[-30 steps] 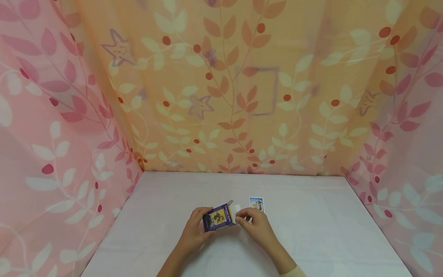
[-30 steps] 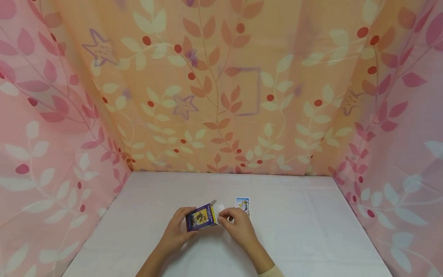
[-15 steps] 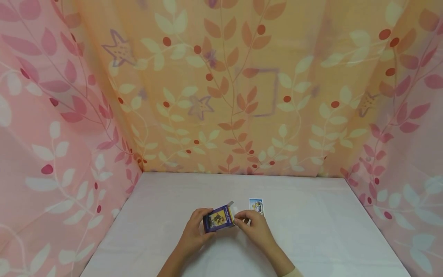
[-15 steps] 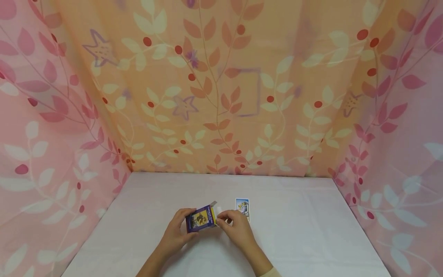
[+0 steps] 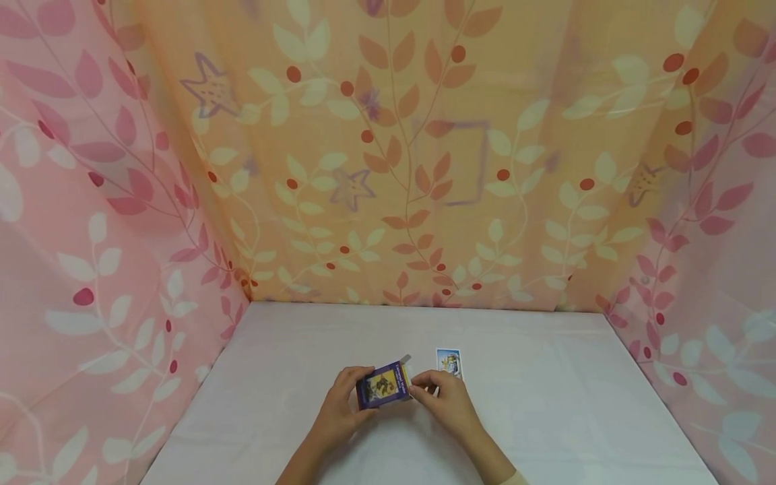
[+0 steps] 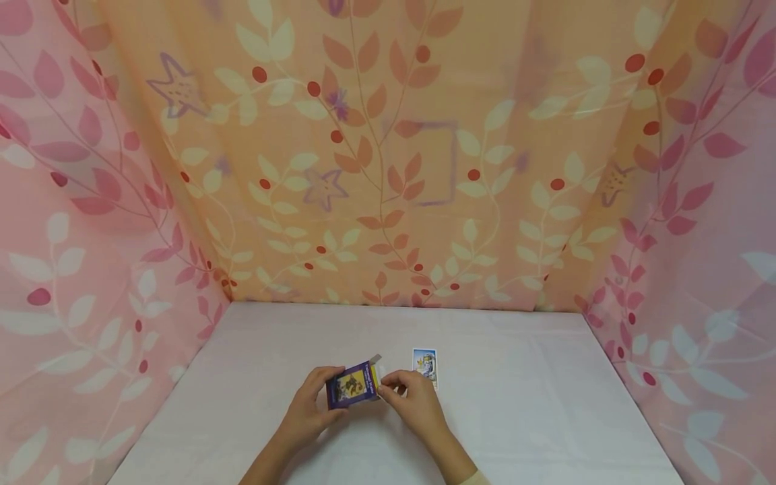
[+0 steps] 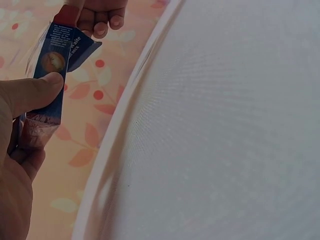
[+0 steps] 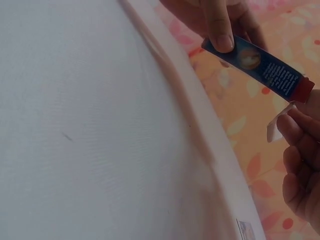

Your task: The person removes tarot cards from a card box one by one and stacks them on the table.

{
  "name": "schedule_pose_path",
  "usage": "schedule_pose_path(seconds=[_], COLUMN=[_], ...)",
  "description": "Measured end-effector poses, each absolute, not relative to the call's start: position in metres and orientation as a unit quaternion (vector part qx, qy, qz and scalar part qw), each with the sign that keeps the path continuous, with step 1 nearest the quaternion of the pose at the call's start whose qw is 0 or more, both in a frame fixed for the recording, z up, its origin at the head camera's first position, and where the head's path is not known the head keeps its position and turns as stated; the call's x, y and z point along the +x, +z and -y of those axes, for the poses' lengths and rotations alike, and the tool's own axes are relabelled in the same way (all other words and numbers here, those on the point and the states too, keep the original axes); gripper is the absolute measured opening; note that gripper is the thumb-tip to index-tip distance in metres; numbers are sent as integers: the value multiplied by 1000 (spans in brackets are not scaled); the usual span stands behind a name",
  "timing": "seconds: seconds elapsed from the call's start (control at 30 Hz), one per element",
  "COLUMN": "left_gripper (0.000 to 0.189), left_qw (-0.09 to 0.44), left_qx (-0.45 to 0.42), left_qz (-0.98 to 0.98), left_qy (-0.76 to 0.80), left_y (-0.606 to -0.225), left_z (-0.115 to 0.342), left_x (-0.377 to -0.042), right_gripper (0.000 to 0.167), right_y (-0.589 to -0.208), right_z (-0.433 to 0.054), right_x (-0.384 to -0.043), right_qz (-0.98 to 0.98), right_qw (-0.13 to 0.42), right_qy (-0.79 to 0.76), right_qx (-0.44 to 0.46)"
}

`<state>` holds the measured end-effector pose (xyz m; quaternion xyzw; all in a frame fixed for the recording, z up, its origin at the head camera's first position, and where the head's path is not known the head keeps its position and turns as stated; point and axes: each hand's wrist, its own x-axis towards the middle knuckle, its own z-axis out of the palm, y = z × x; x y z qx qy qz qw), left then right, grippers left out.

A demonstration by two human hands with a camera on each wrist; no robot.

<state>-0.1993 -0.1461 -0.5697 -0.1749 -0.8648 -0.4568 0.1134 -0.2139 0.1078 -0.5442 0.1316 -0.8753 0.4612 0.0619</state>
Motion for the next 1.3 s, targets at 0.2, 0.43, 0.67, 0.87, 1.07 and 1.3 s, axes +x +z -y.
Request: schedule_pose_path(seconds=[0.2, 0.43, 0.67, 0.87, 1.07, 1.3], left_gripper=[85, 84, 83, 85, 84, 86], left_qw=[113, 105, 102, 113, 106, 102], left_qx=[-176, -161, -158, -164, -158, -153], left_qz=[866, 873, 870, 870, 870, 872], left_qy=[-454, -449, -455, -451, -456, -454], left_y=[-570, -571, -573, -574, -572, -571], left_z=[146, 147, 148, 148, 148, 147], left_x=[-199, -201, -201, -200, -200, -201], right_gripper=[13, 8, 7, 6, 7, 4], right_y=[-544, -540, -537, -536, -532, -528], right_z=[-107, -108, -111, -112, -111, -113], right_x=[-214, -213, -214, -212, -210, -211], right_qz=[880, 886, 886, 882, 871, 861], right_qw=[60, 73, 85, 82, 78, 60], right_qy=[453, 440, 439, 450, 474, 498], right_qx=[127, 124, 123, 113, 106, 85])
